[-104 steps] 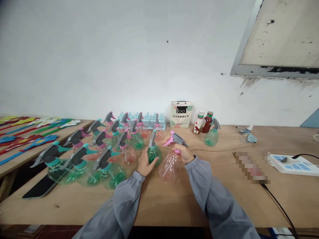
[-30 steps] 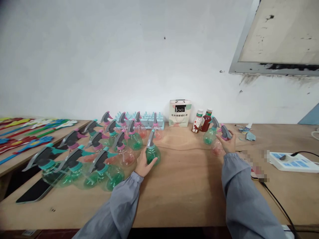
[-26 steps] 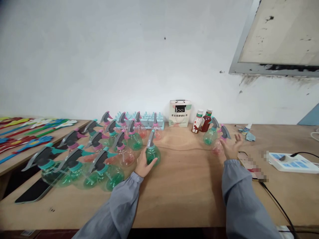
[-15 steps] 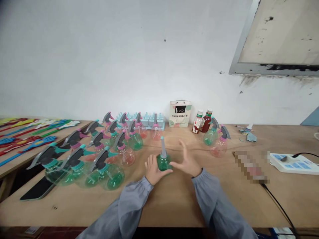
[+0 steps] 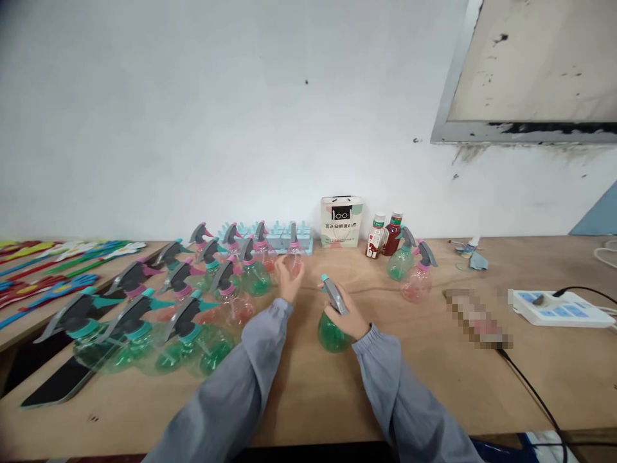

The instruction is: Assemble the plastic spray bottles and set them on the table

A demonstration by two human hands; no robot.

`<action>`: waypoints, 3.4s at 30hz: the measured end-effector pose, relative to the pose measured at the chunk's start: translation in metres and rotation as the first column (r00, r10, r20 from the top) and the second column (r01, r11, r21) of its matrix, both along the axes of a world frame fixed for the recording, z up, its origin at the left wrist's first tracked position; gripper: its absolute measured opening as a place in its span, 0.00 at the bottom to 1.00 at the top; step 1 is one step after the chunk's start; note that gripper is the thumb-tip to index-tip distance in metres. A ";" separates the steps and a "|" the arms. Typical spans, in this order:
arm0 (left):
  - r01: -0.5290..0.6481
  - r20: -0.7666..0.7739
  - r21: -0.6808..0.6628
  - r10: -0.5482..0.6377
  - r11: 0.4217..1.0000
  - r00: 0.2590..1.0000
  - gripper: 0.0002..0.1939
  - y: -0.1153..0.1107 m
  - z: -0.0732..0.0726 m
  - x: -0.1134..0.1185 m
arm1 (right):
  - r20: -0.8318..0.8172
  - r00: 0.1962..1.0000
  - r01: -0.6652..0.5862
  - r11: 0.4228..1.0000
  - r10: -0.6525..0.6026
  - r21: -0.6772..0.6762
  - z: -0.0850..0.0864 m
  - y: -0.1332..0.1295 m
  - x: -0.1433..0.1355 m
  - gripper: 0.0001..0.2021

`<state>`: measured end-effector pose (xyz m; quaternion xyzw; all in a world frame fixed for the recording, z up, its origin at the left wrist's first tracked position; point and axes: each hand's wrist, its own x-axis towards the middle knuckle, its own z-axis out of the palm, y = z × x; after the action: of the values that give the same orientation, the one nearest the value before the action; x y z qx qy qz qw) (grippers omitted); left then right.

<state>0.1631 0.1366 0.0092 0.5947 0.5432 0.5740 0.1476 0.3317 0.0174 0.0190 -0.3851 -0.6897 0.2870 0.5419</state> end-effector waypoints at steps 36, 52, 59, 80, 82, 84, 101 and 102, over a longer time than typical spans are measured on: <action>0.096 -0.395 -0.067 -0.115 0.993 0.912 0.39 -0.076 -0.058 -0.075 | -0.527 0.789 -0.533 0.780 0.316 -0.329 0.077 0.013 -0.029 0.15; 0.132 -0.394 -0.064 -0.146 0.989 0.907 0.40 -0.074 -0.060 -0.077 | -0.521 0.806 -0.499 0.795 0.281 -0.344 0.083 0.019 -0.038 0.13; 0.129 -0.402 -0.081 -0.151 0.988 0.903 0.40 -0.075 -0.059 -0.078 | -0.558 0.810 -0.450 0.801 0.179 -0.396 0.084 0.019 -0.044 0.11; 0.125 -0.381 -0.088 -0.149 0.988 0.913 0.40 -0.077 -0.057 -0.077 | -0.475 0.846 -0.425 0.844 0.242 -0.327 0.089 0.012 -0.049 0.09; 0.132 -0.372 -0.078 -0.151 0.988 0.916 0.39 -0.077 -0.056 -0.078 | -0.468 0.852 -0.414 0.849 0.234 -0.329 0.088 0.012 -0.048 0.07; 0.146 -0.366 -0.062 -0.158 0.987 0.917 0.39 -0.076 -0.056 -0.078 | -0.446 0.856 -0.433 0.833 0.262 -0.343 0.087 0.010 -0.048 0.08; 0.127 -0.381 -0.104 -0.158 0.986 0.911 0.40 -0.078 -0.056 -0.077 | -0.230 0.966 -0.200 0.902 0.117 -0.382 0.080 -0.012 -0.019 0.12; 0.128 -0.378 -0.108 -0.160 0.986 0.912 0.40 -0.078 -0.056 -0.076 | -0.210 0.974 -0.155 0.915 0.080 -0.373 0.080 -0.018 -0.009 0.14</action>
<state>0.0866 0.0586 -0.0466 0.7277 0.5394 0.4108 0.1038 0.3222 -0.0007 0.0989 -0.4130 -0.5862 0.4854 0.5002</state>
